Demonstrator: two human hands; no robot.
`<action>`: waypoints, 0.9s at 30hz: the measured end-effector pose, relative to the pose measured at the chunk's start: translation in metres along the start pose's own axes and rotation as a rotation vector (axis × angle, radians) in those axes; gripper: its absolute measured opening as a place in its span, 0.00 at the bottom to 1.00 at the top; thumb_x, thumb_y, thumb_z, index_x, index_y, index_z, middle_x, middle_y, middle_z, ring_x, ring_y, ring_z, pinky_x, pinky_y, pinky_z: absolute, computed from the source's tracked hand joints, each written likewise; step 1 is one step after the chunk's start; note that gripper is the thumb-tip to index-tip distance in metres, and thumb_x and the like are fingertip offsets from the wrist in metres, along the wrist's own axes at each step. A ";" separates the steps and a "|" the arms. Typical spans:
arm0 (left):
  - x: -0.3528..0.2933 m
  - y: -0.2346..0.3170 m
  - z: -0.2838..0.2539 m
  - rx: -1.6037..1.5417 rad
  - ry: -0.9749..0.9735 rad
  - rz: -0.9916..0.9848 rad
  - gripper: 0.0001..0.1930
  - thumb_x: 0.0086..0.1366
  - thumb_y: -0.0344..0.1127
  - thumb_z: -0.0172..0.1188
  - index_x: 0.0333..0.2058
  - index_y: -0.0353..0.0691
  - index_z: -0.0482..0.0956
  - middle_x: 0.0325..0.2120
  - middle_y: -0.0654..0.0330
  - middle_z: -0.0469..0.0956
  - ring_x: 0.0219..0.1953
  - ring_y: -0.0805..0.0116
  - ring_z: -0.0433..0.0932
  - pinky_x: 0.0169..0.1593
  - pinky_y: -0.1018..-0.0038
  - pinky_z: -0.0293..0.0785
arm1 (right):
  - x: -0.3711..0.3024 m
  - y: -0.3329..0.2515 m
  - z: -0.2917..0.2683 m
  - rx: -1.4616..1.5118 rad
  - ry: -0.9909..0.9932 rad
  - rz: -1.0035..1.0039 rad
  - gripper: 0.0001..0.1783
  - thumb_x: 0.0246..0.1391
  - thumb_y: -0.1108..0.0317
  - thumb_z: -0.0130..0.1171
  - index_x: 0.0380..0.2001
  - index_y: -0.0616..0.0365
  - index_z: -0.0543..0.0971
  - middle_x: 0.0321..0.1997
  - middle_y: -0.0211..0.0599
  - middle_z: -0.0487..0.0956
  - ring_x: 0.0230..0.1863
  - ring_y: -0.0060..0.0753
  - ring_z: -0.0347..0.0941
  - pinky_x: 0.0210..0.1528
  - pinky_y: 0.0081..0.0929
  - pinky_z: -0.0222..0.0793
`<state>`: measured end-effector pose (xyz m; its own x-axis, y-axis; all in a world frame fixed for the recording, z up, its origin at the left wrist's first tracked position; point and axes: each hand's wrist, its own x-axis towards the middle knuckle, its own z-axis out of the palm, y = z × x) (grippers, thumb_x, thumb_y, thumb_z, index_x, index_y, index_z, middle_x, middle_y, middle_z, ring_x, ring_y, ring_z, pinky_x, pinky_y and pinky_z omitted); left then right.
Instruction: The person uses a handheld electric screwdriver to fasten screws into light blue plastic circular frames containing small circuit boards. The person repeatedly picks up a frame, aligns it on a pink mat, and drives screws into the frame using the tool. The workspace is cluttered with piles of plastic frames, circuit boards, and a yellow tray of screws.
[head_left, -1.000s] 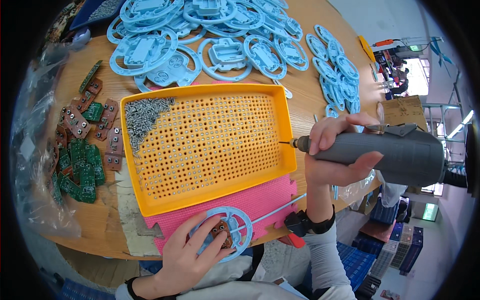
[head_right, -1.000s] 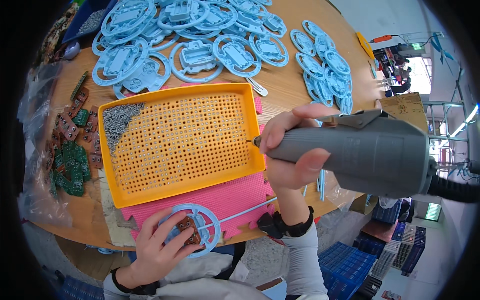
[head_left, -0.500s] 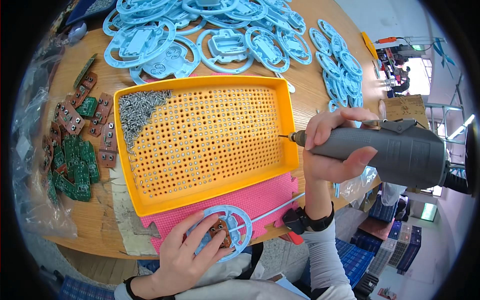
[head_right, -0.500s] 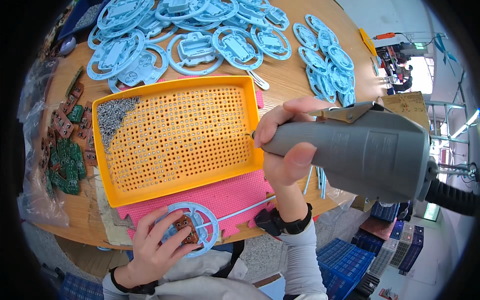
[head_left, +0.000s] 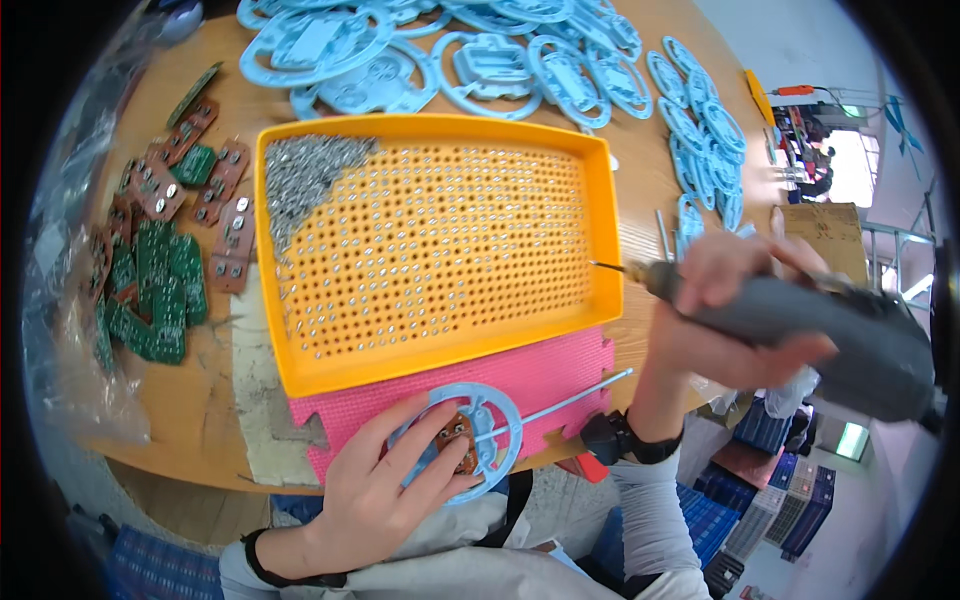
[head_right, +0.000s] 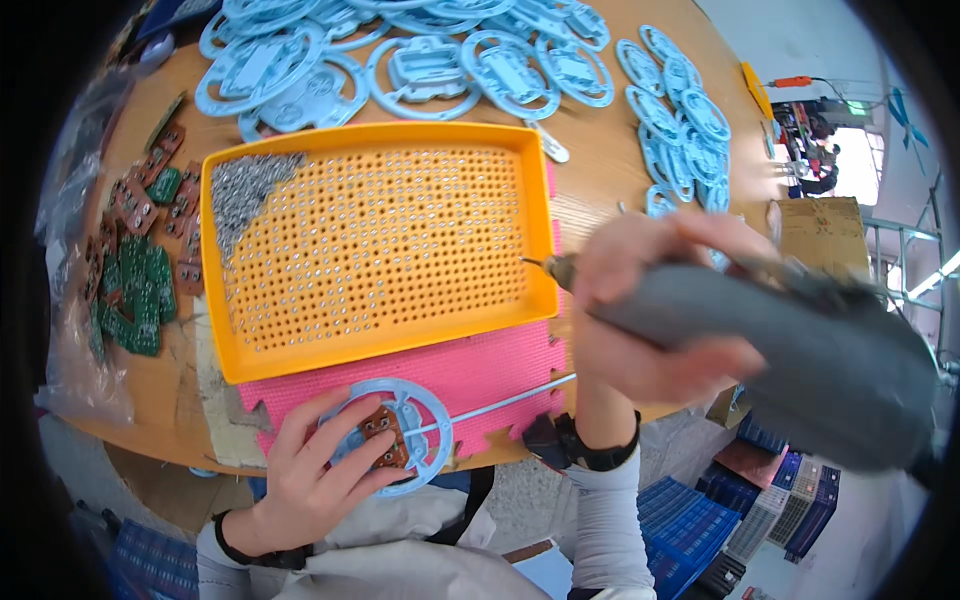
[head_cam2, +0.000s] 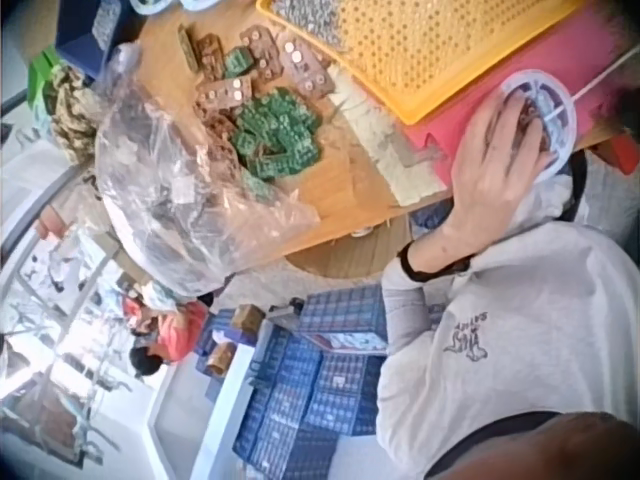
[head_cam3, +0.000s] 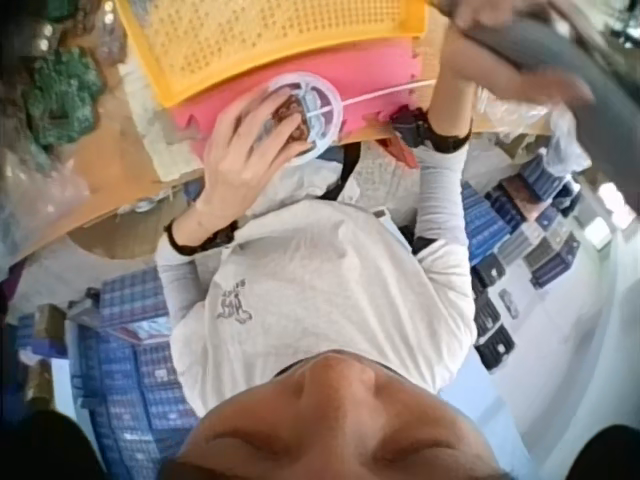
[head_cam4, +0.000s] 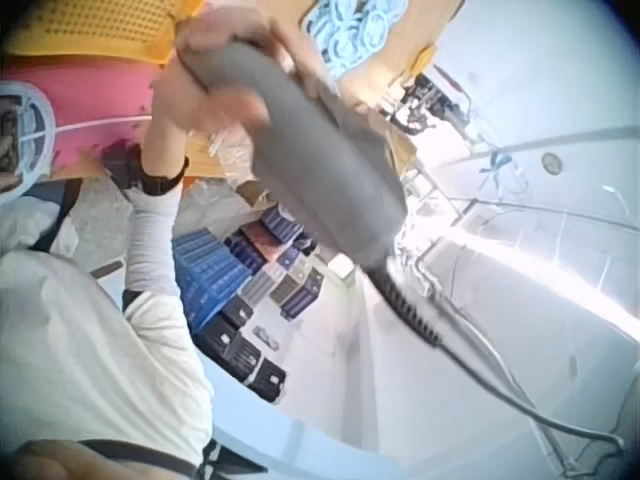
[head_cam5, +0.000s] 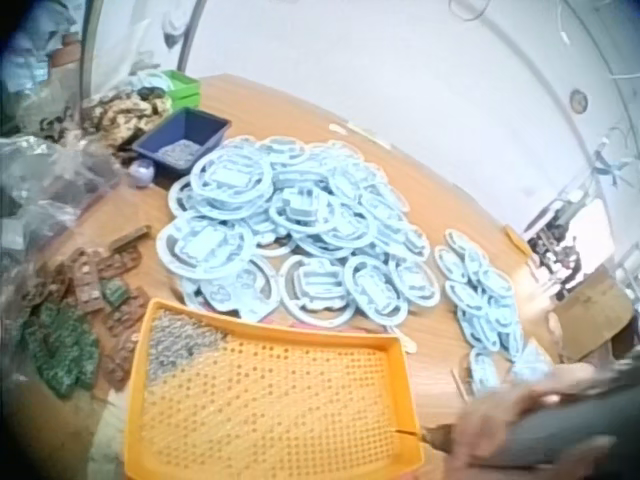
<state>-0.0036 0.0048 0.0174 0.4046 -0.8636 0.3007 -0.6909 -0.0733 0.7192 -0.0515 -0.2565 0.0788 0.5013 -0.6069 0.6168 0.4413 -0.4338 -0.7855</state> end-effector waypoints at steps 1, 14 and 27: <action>-0.003 -0.002 -0.001 0.008 -0.003 -0.008 0.18 0.45 0.37 0.72 0.35 0.37 0.81 0.45 0.55 0.78 0.49 0.53 0.75 0.44 0.68 0.78 | -0.006 -0.006 0.005 0.126 -0.060 -0.008 0.38 0.53 0.32 0.51 0.46 0.59 0.67 0.16 0.31 0.69 0.13 0.23 0.64 0.17 0.19 0.58; -0.010 -0.006 0.001 -0.070 0.008 -0.027 0.18 0.48 0.36 0.69 0.37 0.34 0.80 0.48 0.53 0.75 0.52 0.53 0.73 0.46 0.67 0.77 | -0.080 -0.067 0.044 0.358 -0.576 0.125 0.24 0.56 0.50 0.54 0.40 0.62 0.64 0.19 0.41 0.74 0.15 0.35 0.71 0.19 0.31 0.71; -0.011 -0.004 0.006 -0.103 0.018 -0.066 0.21 0.42 0.35 0.73 0.38 0.38 0.81 0.49 0.57 0.75 0.51 0.53 0.72 0.48 0.65 0.76 | -0.087 -0.058 0.037 0.468 -0.564 0.128 0.06 0.56 0.76 0.49 0.34 0.65 0.64 0.18 0.50 0.75 0.15 0.41 0.72 0.18 0.33 0.71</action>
<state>-0.0088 0.0122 0.0076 0.4585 -0.8496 0.2605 -0.5971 -0.0774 0.7984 -0.0929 -0.1536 0.0724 0.8207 -0.1448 0.5527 0.5613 0.0231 -0.8273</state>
